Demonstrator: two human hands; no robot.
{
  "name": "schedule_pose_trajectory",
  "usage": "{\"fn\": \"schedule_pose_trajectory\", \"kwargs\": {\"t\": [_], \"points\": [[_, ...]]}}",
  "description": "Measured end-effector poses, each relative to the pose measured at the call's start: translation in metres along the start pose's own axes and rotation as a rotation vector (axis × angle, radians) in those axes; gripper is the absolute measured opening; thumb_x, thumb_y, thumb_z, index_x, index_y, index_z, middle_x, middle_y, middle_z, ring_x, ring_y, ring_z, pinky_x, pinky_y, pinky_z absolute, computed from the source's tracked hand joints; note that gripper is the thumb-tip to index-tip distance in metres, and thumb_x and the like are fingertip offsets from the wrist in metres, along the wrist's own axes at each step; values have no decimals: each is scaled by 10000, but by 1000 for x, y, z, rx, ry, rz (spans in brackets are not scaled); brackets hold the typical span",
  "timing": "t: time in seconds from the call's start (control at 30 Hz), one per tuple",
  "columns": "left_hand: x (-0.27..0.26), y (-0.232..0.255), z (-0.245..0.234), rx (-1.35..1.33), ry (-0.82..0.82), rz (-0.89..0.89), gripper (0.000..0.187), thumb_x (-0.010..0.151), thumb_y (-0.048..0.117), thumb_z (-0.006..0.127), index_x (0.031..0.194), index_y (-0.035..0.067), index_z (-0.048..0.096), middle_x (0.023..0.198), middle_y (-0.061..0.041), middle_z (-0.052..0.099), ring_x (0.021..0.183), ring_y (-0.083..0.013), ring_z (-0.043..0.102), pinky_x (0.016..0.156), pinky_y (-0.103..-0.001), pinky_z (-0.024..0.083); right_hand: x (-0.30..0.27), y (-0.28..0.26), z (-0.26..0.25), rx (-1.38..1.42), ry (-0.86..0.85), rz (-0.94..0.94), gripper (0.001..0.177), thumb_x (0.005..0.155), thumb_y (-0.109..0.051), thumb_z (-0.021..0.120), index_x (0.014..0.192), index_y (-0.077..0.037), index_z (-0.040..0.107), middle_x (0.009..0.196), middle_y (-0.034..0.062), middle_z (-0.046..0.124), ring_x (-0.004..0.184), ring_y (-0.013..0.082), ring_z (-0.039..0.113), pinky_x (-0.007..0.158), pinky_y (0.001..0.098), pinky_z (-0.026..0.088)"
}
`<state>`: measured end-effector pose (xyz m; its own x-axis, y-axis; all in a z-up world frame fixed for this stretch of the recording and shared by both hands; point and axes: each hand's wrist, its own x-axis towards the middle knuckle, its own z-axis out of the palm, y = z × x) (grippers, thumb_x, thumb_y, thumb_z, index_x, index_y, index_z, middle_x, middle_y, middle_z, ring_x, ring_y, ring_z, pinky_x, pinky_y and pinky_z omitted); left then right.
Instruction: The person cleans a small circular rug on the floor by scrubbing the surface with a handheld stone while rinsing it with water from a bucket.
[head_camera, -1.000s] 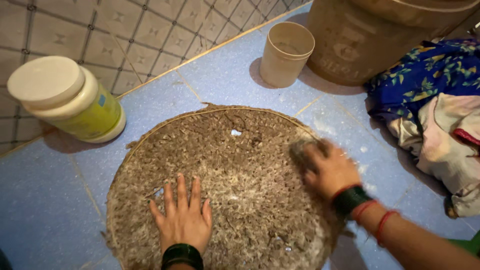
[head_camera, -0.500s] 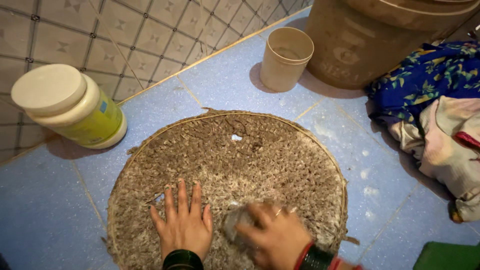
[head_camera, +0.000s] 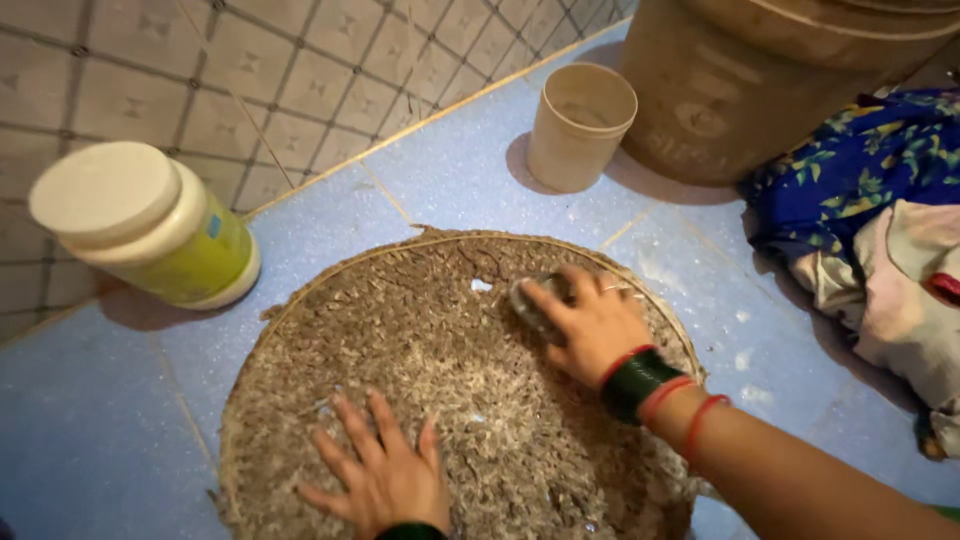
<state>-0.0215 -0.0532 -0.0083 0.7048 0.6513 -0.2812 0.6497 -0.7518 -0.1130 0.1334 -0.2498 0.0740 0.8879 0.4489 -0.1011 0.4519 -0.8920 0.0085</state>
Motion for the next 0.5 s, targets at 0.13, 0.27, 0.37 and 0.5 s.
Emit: {"fn": "schedule_pose_trajectory", "kwargs": {"t": [0.13,0.27,0.37,0.5], "points": [[10,4,-21,58,31,68,784,936,700,257,1595,279,206,1722,-96,99,1500,-414,103,1090,-736,90,-11,-8,4,-25,-33,-1,910,718,-348,804,1524,-445,393,1547,132,378,1258,386,456,972,588,443],[34,-3,-35,57,118,301,803,939,731,317,1581,252,255,1689,-84,141,1523,-428,135,1131,-716,105,-51,-3,12,-15,-73,-79,888,723,-366,785,1525,-427,410,1498,151,408,1254,397,470,949,589,443],[75,-14,-49,71,136,668,827,887,712,383,1594,301,260,1715,-72,101,1531,-422,110,1101,-731,73,-87,-10,18,20,-199,-92,870,760,-393,773,1542,-406,391,1473,154,409,1241,391,466,977,610,411],[101,-21,-60,66,127,913,772,910,678,377,1592,333,265,1710,-54,98,1518,-413,100,1117,-698,56,-119,-22,27,169,-104,-351,911,715,-531,812,1541,-375,461,1448,247,431,1184,456,472,834,607,445]]}}
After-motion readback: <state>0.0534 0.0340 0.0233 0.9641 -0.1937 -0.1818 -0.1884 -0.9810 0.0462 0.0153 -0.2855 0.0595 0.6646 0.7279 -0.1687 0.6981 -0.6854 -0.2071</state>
